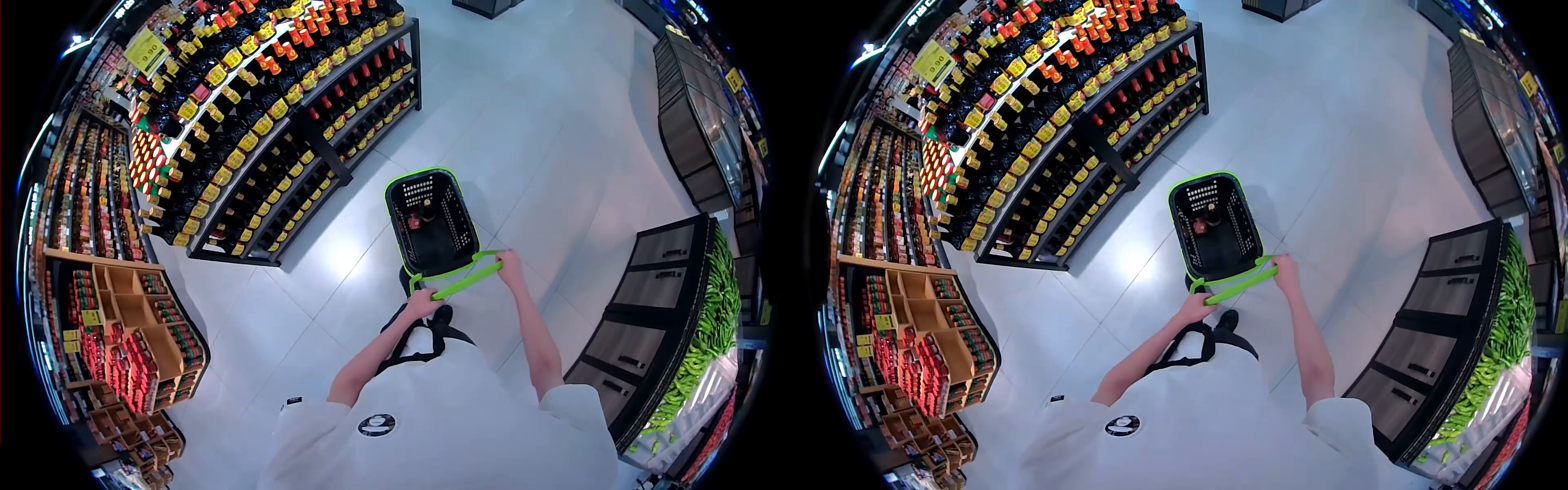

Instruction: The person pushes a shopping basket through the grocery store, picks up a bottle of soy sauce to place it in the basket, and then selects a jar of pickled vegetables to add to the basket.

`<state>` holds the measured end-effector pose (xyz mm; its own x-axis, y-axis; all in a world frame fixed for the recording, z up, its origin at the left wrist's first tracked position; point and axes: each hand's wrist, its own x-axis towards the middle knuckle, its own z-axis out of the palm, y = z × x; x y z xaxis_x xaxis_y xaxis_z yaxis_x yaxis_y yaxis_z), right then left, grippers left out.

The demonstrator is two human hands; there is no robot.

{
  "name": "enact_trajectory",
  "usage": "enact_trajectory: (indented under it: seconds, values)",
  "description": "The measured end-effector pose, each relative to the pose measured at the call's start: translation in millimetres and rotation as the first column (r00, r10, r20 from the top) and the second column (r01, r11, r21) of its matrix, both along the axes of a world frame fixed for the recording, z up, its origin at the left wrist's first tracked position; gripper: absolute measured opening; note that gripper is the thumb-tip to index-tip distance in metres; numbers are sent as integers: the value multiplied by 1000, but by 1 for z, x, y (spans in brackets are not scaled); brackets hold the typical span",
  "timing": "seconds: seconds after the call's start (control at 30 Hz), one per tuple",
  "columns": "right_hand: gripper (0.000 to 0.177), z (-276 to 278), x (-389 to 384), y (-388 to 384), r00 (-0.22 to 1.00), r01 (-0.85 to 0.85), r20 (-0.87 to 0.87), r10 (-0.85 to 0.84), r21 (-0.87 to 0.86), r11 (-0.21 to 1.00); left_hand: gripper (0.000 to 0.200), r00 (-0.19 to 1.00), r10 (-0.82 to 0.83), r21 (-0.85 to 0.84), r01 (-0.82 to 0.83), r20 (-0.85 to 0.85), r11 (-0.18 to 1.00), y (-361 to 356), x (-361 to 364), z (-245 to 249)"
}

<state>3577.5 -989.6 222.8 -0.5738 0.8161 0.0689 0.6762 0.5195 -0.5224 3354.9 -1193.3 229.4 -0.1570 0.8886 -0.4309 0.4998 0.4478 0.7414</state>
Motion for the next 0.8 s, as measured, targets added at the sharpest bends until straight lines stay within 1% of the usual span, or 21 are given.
enact_trajectory:
  seconds: [0.1, 0.13, 0.2, 0.23, 0.3, 0.37, 0.43, 0.47, 0.53, 0.57, 0.6, 0.63, 0.67, 0.7, 0.73, 0.77, 0.8]
  values:
    - [7, 5, 15, 3, 998, 46, 49, -46, 14, 999, 44, 995, -86, -24, 88, 54, 996, 20, 8, 0]
    - [7, 5, 20, 1, 997, 53, 61, -54, 28, 998, 44, 993, -94, -9, 95, 66, 995, 29, 7, -1]
    - [9, 0, 24, -8, 990, 17, 136, -21, 33, 999, 43, 964, -256, -72, 260, 67, 963, 45, 2, -3]
    - [11, 0, 24, -13, 987, 22, 160, -27, 30, 999, 44, 960, -279, -116, 281, 36, 953, 55, -2, 0]
    - [13, 7, 12, -14, 981, 26, 192, -32, 34, 999, 50, 938, -337, -150, 345, 74, 927, 73, -7, -7]
    - [18, 21, -2, -10, 973, 136, 185, -136, 14, 991, 53, 928, -363, -154, 372, 84, 916, 89, -7, -15]
    - [19, 30, -15, 1, 971, 133, 195, -138, 38, 990, 55, 910, -401, -169, 414, 108, 894, 103, -9, -11]
    - [21, 35, -22, 8, 970, 132, 199, -141, 56, 990, 55, 909, -403, -162, 416, 108, 895, 110, -13, -9]
    - [20, 34, -34, 25, 968, 120, 217, -127, 46, 992, 57, 890, -379, -227, 436, 254, 871, 125, -20, 4]
    - [20, 32, -38, 32, 966, 106, 236, -109, 24, 994, 51, 893, -346, -254, 419, 287, 872, 129, -23, 5]
    - [20, 32, -43, 40, 964, 98, 246, -101, 25, 995, 51, 893, -339, -250, 415, 296, 875, 133, -23, -16]
    - [20, 32, -50, 49, 973, 85, 213, -84, 7, 996, 48, 888, -298, -226, 388, 350, 894, 135, -22, -51]
    - [20, 33, -55, 54, 982, 69, 178, -66, -12, 998, 45, 880, -254, -205, 357, 402, 911, 136, -20, -70]
    - [20, 33, -58, 58, 982, 57, 182, -53, -12, 998, 44, 891, -218, -234, 329, 398, 915, 139, -28, -43]
    - [20, 33, -64, 67, 982, 26, 187, -19, -33, 999, 44, 896, -205, -230, 312, 394, 922, 141, -33, -23]
    - [20, 33, -73, 76, 982, -8, 189, 18, -54, 999, 42, 912, -154, -253, 263, 379, 931, 144, -39, -5]
    - [20, 30, -79, 85, 982, -32, 183, 40, -49, 998, 40, 926, -101, -277, 211, 363, 937, 148, -43, -2]
